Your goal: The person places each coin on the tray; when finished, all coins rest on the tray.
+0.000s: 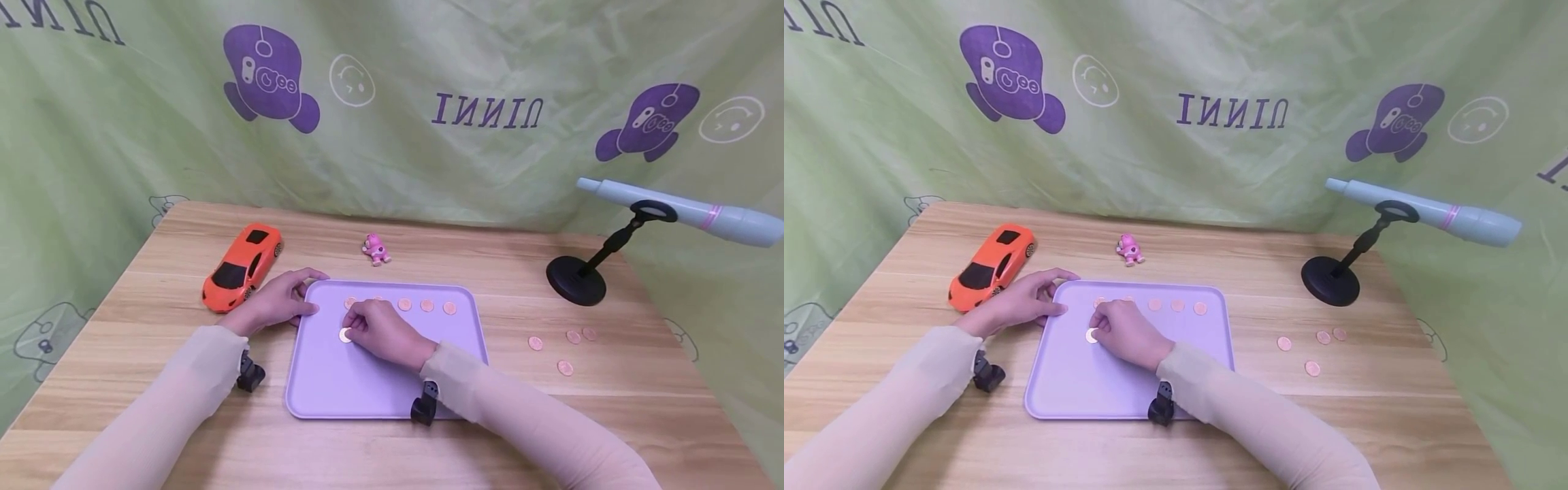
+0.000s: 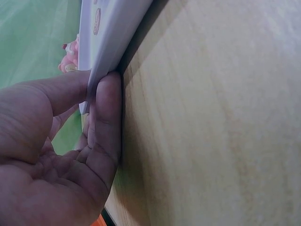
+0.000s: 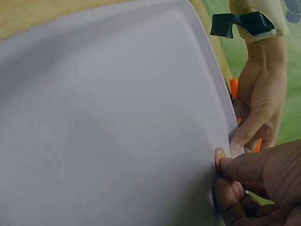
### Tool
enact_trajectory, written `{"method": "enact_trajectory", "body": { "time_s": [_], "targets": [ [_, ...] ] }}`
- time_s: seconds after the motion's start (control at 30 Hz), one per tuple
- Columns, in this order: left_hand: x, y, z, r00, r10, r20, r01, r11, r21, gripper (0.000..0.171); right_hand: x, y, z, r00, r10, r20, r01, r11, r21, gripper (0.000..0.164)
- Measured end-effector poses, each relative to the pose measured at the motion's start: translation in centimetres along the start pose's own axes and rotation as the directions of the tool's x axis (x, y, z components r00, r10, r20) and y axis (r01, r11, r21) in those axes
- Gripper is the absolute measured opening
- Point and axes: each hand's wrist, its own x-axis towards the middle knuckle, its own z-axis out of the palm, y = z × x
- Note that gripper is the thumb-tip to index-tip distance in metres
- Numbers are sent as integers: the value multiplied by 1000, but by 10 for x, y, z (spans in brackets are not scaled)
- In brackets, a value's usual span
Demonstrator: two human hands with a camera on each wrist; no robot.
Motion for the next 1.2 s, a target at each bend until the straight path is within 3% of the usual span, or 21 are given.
{"method": "enact_trajectory", "body": {
  "time_s": [0.37, 0.6, 0.87, 1.1, 1.2],
  "targets": [
    [0, 1, 0, 1000, -6, 2, 6, 1000, 9, 60, -3, -1, -6, 999, 27, 29, -28, 998, 56, 7],
    [3, -1, 0, 1000, -26, -8, 26, 1000, 15, 60, -19, 9, -21, 998, 48, 46, -53, 992, 113, 10],
    [3, 0, -1, 998, -54, -26, 55, 998, 28, 60, -56, 35, -51, 984, 130, -121, -116, 986, 119, 14],
    [-1, -1, -1, 1000, 4, -9, -4, 1000, 1, 60, -106, 66, -86, 936, 224, -271, -207, 974, 93, 17],
    [0, -2, 0, 1000, -3, -13, 3, 1000, -2, 60, -129, 80, -101, 909, 266, -320, -268, 963, 39, 15]
  ]
}}
